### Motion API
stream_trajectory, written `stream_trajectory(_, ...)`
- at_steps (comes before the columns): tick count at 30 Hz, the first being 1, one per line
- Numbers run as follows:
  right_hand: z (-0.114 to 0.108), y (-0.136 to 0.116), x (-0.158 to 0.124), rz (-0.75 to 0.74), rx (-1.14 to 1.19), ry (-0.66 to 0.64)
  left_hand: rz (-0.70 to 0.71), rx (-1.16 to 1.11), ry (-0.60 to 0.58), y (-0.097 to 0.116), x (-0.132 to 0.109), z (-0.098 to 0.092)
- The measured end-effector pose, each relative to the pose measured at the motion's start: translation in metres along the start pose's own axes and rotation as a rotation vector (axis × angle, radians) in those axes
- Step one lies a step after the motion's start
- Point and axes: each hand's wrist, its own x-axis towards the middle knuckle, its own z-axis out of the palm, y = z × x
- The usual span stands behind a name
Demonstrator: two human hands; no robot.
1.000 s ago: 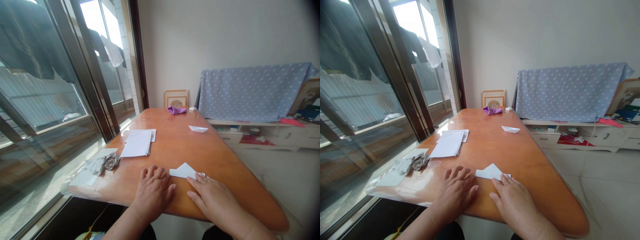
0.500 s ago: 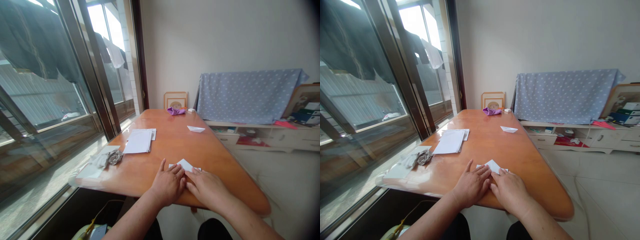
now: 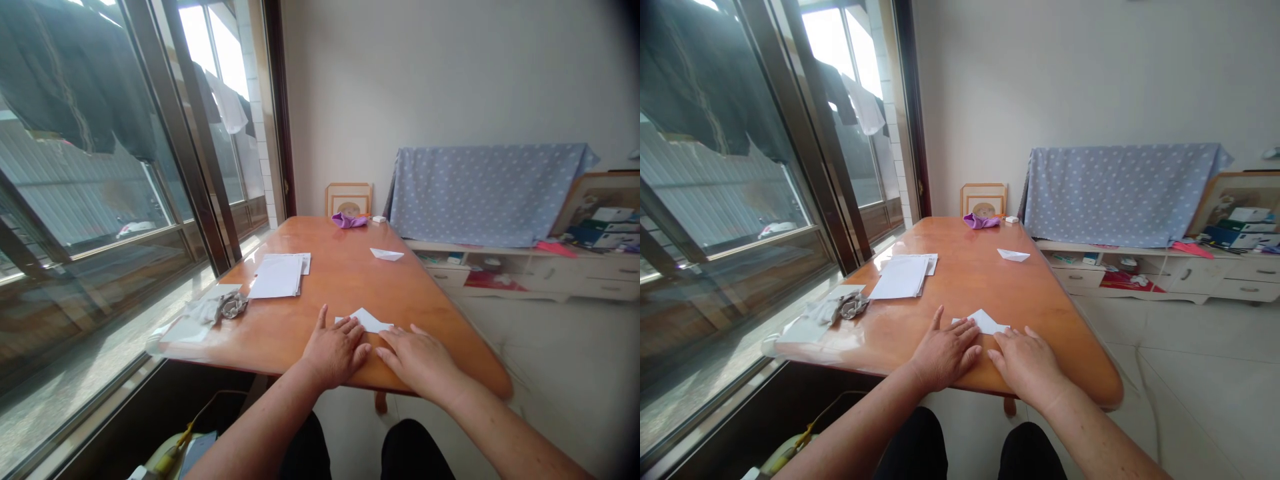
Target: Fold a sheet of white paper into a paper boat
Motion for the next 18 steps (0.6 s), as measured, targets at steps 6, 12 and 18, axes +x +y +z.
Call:
stream_trajectory(6,0.005,0.013,-0.007,0.02,-0.041,-0.004,0.009,0.003,0.008,0.0,-0.001,0.001)
stream_trajectory(12,0.006,0.031,-0.011,0.073,-0.067,0.009,0.012,-0.013,0.004,0.001,-0.001,-0.002)
stream_trajectory(18,0.008,0.018,-0.005,0.022,0.048,0.108,-0.001,-0.019,-0.014,0.003,-0.002,-0.005)
